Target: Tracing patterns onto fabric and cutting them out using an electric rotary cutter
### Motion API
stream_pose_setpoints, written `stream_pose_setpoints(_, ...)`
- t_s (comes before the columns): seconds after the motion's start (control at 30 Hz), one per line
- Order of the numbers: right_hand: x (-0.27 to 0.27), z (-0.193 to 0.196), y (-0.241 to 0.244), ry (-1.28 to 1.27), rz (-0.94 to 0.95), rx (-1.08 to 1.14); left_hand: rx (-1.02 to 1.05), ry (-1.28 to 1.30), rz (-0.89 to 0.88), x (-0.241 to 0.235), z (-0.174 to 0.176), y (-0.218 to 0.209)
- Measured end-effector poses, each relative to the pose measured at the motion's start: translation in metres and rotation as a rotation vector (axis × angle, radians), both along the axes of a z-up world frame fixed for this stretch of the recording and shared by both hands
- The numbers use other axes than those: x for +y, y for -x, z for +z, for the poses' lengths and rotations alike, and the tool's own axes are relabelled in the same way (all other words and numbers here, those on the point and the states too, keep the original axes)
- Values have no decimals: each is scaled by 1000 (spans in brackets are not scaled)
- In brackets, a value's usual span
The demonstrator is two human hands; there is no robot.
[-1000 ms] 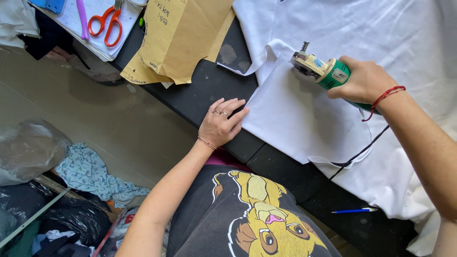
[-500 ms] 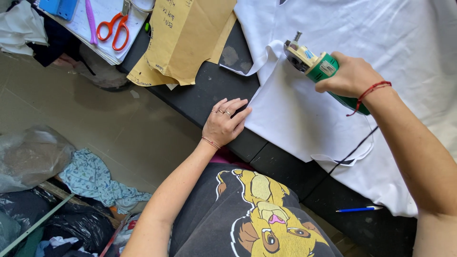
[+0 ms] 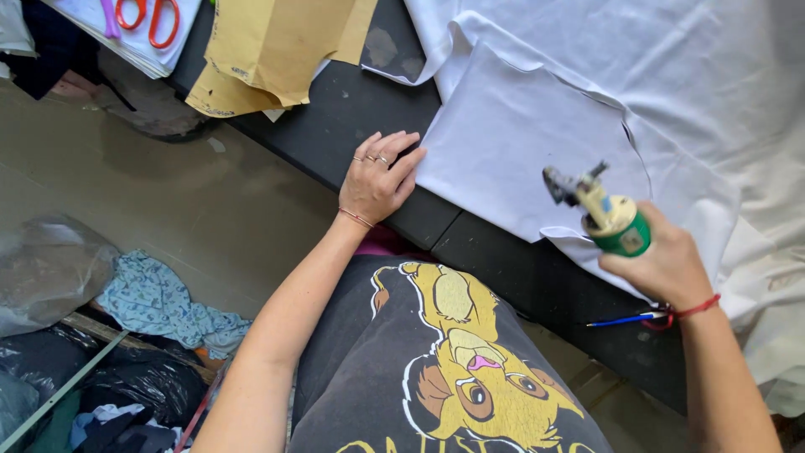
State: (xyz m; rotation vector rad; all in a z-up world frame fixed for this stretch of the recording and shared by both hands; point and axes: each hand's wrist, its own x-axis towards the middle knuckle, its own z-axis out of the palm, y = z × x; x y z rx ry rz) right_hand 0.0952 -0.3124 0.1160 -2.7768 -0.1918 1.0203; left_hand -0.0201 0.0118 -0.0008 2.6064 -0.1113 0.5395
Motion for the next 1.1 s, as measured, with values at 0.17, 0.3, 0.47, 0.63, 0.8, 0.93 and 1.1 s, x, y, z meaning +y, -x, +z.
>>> stream_pose_setpoints(0.17, -35, -10, 55, 193, -44, 234, -14, 72, 141, -1, 0, 3)
stream_pose_setpoints(0.3, -39, -18, 73, 320, -54, 291, -4, 43, 148, -3, 1, 2)
stream_pose_setpoints(0.47, -32, -22, 67, 262, -96, 266, -20, -11, 144, -4, 0, 2)
stream_pose_setpoints(0.63, -29, -26, 56, 217, -20, 255, -50, -30, 144, -4, 3, 2)
stream_pose_setpoints(0.8, -16, -26, 47, 201, 47, 245, -41, 17, 151, -3, -4, 6)
stream_pose_setpoints(0.93, -7, -29, 42, 217, 85, 257, -50, 35, 142, -2, -2, 6)
stream_pose_setpoints(1.1, 13, -28, 36, 233, 152, 248, -40, 52, 135, -1, 0, 6)
